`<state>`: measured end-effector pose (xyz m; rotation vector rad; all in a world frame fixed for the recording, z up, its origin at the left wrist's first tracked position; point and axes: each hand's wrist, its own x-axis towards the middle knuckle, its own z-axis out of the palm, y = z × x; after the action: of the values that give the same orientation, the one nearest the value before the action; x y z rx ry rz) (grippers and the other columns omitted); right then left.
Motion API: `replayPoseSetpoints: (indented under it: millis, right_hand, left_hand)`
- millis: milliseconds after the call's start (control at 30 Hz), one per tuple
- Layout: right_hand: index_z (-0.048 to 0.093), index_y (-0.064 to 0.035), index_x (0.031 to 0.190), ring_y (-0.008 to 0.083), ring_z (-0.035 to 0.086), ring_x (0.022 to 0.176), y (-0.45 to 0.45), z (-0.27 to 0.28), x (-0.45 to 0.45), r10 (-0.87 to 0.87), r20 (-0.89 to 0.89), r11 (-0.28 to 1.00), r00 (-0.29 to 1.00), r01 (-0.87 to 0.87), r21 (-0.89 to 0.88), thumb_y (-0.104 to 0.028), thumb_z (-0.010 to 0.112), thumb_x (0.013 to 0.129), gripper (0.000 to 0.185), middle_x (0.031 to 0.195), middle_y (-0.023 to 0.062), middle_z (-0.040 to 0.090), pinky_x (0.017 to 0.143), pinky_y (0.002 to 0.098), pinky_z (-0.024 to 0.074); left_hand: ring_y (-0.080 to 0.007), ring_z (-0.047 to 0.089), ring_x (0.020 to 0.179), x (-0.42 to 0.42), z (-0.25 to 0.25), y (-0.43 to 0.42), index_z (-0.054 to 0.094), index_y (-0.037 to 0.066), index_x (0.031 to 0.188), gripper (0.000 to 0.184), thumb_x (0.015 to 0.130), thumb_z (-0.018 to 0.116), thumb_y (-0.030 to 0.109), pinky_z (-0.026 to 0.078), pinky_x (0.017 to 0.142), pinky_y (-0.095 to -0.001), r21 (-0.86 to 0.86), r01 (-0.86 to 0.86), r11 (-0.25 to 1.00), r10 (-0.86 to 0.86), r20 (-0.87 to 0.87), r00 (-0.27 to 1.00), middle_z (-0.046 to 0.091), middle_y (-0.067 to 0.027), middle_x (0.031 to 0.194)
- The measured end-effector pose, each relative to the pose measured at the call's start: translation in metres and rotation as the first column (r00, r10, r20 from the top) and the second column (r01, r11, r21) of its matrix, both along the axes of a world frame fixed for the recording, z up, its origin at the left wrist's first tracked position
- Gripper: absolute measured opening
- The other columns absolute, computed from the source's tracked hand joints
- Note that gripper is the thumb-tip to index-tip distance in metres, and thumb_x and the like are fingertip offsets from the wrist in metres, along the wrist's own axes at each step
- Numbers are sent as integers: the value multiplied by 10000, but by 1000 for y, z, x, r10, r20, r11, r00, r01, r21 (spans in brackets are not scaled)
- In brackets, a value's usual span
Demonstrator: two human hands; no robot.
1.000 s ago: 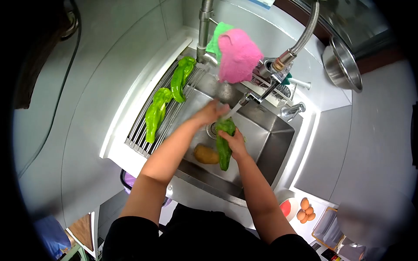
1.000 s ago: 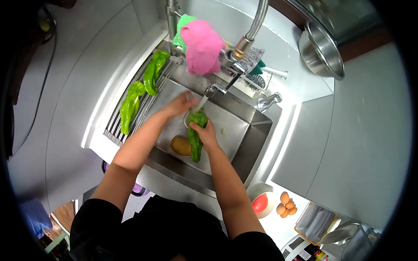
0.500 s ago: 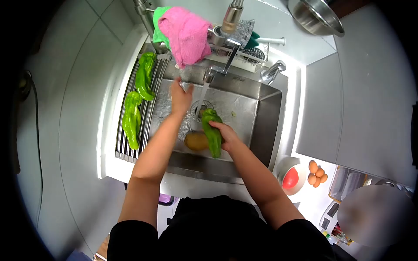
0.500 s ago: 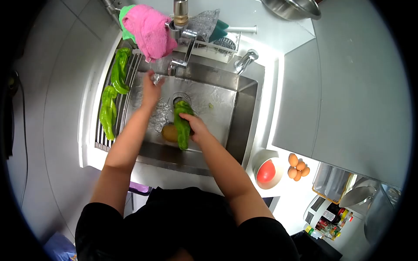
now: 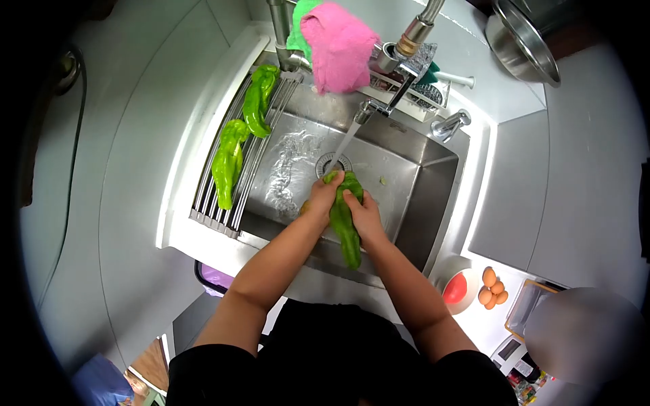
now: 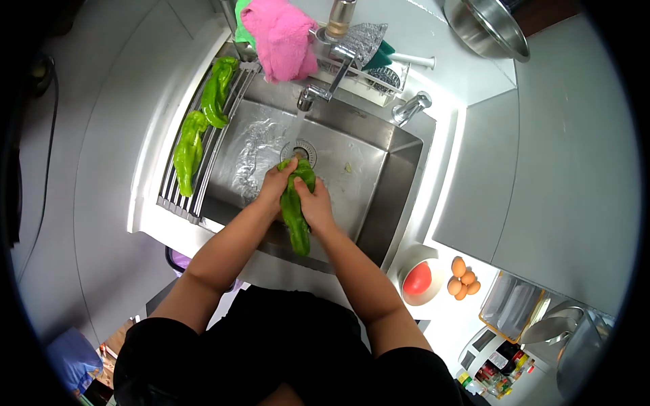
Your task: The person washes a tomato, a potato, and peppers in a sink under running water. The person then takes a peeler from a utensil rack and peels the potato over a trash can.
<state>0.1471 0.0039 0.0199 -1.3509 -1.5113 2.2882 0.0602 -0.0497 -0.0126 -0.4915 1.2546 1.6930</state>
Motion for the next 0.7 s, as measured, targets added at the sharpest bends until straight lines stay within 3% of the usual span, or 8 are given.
replayPoseSetpoints:
  millis: [100,167,333,400,433,467,533,700]
  right_hand:
    - [518,-55,954,118,525,603,-2,-27,9,-76,-152,994,985,87,63,-273,570,822,260,764,30,550,527,239,442]
    - [536,-74,930,138,532,566,13,-86,26,-234,145,641,961,265,-721,-310,572,817,265,735,30,553,478,243,436]
    - [537,-78,939,162,537,552,-4,-29,24,-50,136,852,989,113,-511,-320,564,815,274,723,46,553,472,269,447]
    - [512,-64,987,180,549,620,-11,-52,17,-224,-159,967,961,240,89,-316,551,820,304,797,70,557,505,288,458]
    - [480,-50,1044,186,549,702,-5,-61,21,-152,25,975,988,146,165,-303,537,831,335,886,85,550,574,303,465]
    - [480,-50,1044,186,549,702,3,-69,27,-141,20,977,990,136,164,-303,537,831,335,886,85,550,574,303,465]
    - [466,-46,1077,175,539,789,3,-58,28,-131,227,815,965,235,-529,-285,523,841,340,934,91,540,633,316,466]
    - [390,-46,1228,165,532,930,-47,-22,30,356,-122,934,927,-357,13,-267,504,867,438,1014,79,541,748,293,460]
  left_hand:
    - [-200,568,749,-3,-9,-3,515,15,1052,453,786,616,367,475,619,-309,55,10,998,1,-190,982,575,-80,885]
    - [-272,505,1019,-9,-54,-10,297,-11,1267,774,751,609,473,455,778,-346,-274,282,919,-259,118,959,443,-196,1191]
    - [-289,337,1171,6,-20,-39,146,74,1352,893,736,547,581,354,880,-488,-325,200,924,-232,-63,971,280,-159,1329]
    - [-291,306,1215,-1,-19,-43,95,60,1352,891,757,552,539,269,946,-501,-292,215,932,-220,14,975,284,-167,1342]
    - [-278,299,1219,4,-22,-46,94,73,1353,867,765,567,499,239,949,-524,-250,183,951,-185,14,983,306,-147,1330]
    - [-278,299,1219,7,-23,-50,94,73,1353,867,765,567,499,239,949,-524,-252,171,953,-174,9,985,306,-147,1330]
    - [-296,327,1178,14,1,-60,157,83,1346,801,778,572,466,345,887,-490,-234,295,926,-323,-89,942,279,-142,1340]
    - [-227,424,1082,26,34,-86,108,-18,1323,872,728,698,220,367,905,-312,-182,250,951,-300,-339,892,393,-181,1201]
